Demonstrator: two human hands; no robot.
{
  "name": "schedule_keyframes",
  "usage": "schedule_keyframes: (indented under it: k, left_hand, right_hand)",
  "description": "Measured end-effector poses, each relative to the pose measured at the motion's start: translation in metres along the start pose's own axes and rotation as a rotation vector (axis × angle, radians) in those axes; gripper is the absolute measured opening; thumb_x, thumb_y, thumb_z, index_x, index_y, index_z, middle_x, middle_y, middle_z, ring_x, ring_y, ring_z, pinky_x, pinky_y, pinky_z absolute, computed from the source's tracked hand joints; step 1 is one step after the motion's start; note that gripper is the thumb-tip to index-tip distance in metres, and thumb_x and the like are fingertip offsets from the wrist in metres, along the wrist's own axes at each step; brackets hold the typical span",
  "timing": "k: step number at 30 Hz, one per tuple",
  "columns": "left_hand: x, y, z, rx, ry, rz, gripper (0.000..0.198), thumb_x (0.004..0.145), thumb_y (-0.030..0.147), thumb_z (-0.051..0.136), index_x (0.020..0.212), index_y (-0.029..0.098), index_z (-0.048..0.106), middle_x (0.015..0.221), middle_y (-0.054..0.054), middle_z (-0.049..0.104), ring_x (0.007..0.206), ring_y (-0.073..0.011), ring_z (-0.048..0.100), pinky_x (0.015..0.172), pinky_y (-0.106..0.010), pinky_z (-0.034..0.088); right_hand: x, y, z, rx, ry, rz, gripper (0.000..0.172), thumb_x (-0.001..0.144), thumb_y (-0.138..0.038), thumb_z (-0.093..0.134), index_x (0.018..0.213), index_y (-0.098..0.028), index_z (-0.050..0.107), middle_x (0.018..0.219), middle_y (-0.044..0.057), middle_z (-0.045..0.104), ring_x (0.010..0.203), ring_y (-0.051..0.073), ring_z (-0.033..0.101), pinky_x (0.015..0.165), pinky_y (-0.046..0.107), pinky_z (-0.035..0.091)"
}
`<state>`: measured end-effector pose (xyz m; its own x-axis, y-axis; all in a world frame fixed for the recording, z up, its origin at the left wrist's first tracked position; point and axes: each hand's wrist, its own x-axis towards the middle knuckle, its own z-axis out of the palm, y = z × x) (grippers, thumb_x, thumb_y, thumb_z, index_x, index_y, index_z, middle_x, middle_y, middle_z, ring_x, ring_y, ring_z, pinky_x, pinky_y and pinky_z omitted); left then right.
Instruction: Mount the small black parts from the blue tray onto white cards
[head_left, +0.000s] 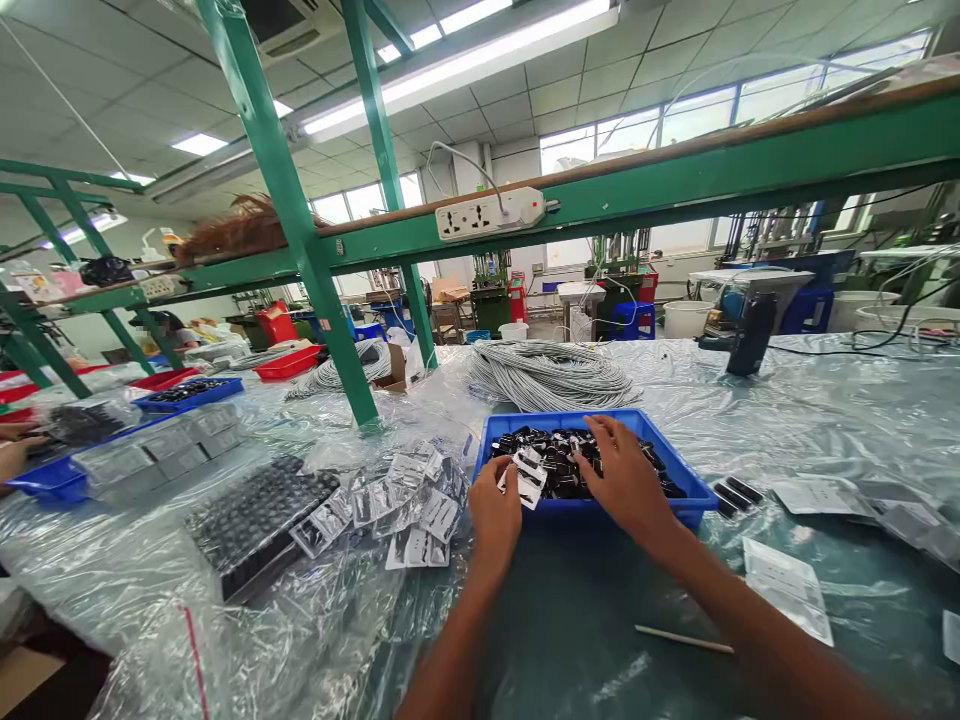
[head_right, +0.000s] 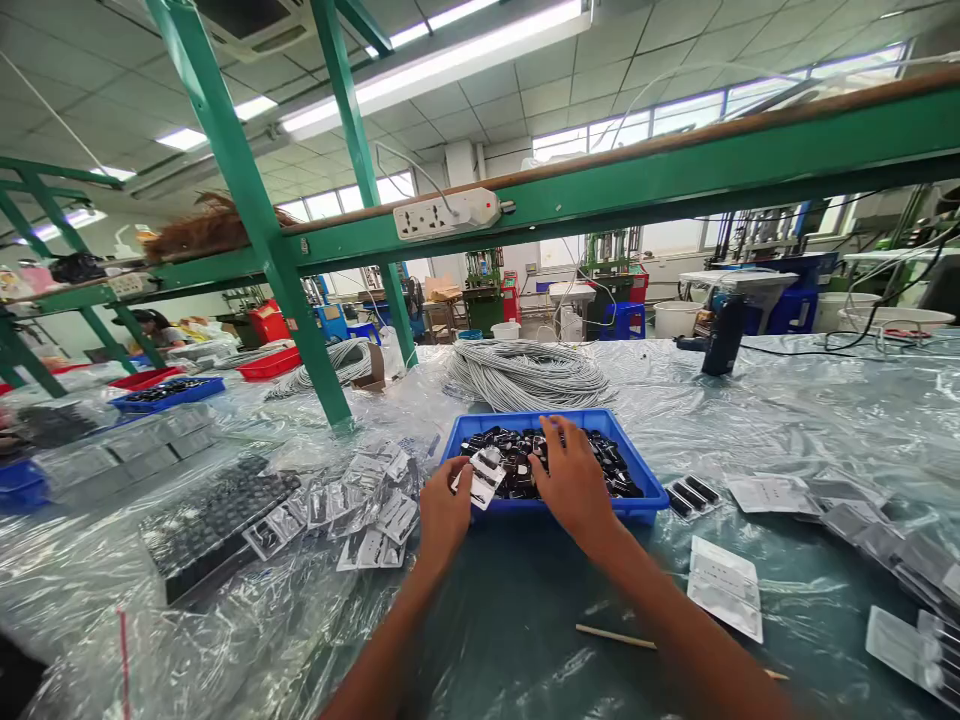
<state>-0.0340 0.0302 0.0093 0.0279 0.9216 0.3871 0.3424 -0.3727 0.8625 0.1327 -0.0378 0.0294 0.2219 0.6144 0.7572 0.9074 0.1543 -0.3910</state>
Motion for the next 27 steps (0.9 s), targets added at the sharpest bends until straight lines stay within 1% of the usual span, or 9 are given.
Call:
schedule_keyframes:
  k: [4,8,11,14,17,19,22,24,27]
  left_hand:
    - [-0.006,0.006,0.004,-0.141,-0.059,-0.021,0.027,0.084,0.031,0.056,0.098,0.015,0.072,0.104,-0.013,0.073,0.100,-0.0262,0.066,0.095,-0.042,0.048]
    - [-0.009,0.010,0.007,-0.619,-0.280,-0.183,0.043,0.079,0.037,0.065,0.118,0.018,0.068,0.114,-0.010,0.071,0.098,-0.0223,0.066,0.089,-0.036,0.051]
    - [-0.010,0.011,0.008,-0.840,-0.390,-0.259,0.061,0.071,0.041,0.076,0.127,0.019,0.063,0.102,-0.007,0.072,0.086,-0.0178,0.066,0.087,-0.034,0.051]
    - [-0.012,0.010,0.008,-0.875,-0.347,-0.279,0.063,0.066,0.040,0.081,0.122,0.018,0.066,0.091,-0.004,0.071,0.079,-0.0142,0.063,0.085,-0.030,0.050]
    - [-0.012,0.008,0.007,-0.849,-0.303,-0.240,0.054,0.065,0.037,0.082,0.115,0.019,0.071,0.096,-0.006,0.071,0.080,-0.0138,0.062,0.080,-0.027,0.050]
    - [-0.011,0.006,0.005,-0.817,-0.347,-0.183,0.048,0.068,0.036,0.080,0.112,0.019,0.072,0.102,-0.008,0.072,0.084,-0.0160,0.064,0.081,-0.028,0.050]
    - [-0.007,0.006,0.000,-0.775,-0.462,-0.124,0.046,0.070,0.038,0.078,0.111,0.018,0.073,0.099,-0.009,0.073,0.086,-0.0200,0.066,0.082,-0.033,0.053]
    - [-0.004,0.010,-0.003,-0.734,-0.486,-0.105,0.046,0.069,0.039,0.078,0.109,0.017,0.073,0.091,-0.008,0.073,0.082,-0.0199,0.067,0.080,-0.033,0.054]
    - [-0.003,0.016,-0.005,-0.664,-0.451,-0.089,0.048,0.065,0.040,0.080,0.105,0.015,0.074,0.083,-0.006,0.072,0.076,-0.0182,0.066,0.075,-0.031,0.055]
  right_hand:
    - [-0.017,-0.027,0.013,-0.013,-0.175,-0.252,0.027,0.093,-0.023,0.050,0.114,-0.016,0.065,0.112,0.014,0.065,0.103,0.027,0.063,0.089,0.042,0.056]
    - [-0.022,-0.033,0.023,-0.030,-0.180,-0.243,0.030,0.094,-0.017,0.047,0.120,-0.015,0.063,0.117,0.016,0.063,0.110,0.029,0.060,0.091,0.045,0.055]
    - [-0.020,-0.024,0.023,0.003,-0.152,-0.201,0.032,0.095,-0.017,0.045,0.123,-0.017,0.063,0.119,0.017,0.060,0.113,0.029,0.060,0.092,0.045,0.055]
    - [-0.022,-0.024,0.023,0.088,-0.159,-0.160,0.032,0.095,-0.018,0.045,0.122,-0.017,0.062,0.115,0.016,0.062,0.107,0.027,0.063,0.091,0.045,0.055]
    - [-0.024,-0.032,0.022,0.235,-0.158,-0.032,0.026,0.094,-0.024,0.050,0.114,-0.015,0.064,0.107,0.015,0.067,0.099,0.027,0.066,0.087,0.044,0.056]
    - [-0.021,-0.035,0.017,0.341,-0.178,0.099,0.022,0.091,-0.032,0.057,0.100,-0.015,0.067,0.096,0.012,0.071,0.089,0.025,0.069,0.081,0.042,0.057]
    - [-0.012,-0.032,0.006,0.493,-0.304,0.234,0.021,0.084,-0.039,0.066,0.085,-0.018,0.068,0.082,0.006,0.074,0.078,0.023,0.071,0.074,0.036,0.057]
    - [-0.007,-0.028,0.000,0.565,-0.384,0.249,0.019,0.082,-0.037,0.069,0.085,-0.019,0.069,0.082,0.005,0.075,0.079,0.023,0.072,0.075,0.034,0.056]
    - [-0.003,-0.025,-0.001,0.522,-0.415,0.163,0.014,0.085,-0.030,0.063,0.086,-0.018,0.071,0.082,0.006,0.076,0.075,0.021,0.073,0.074,0.032,0.055]
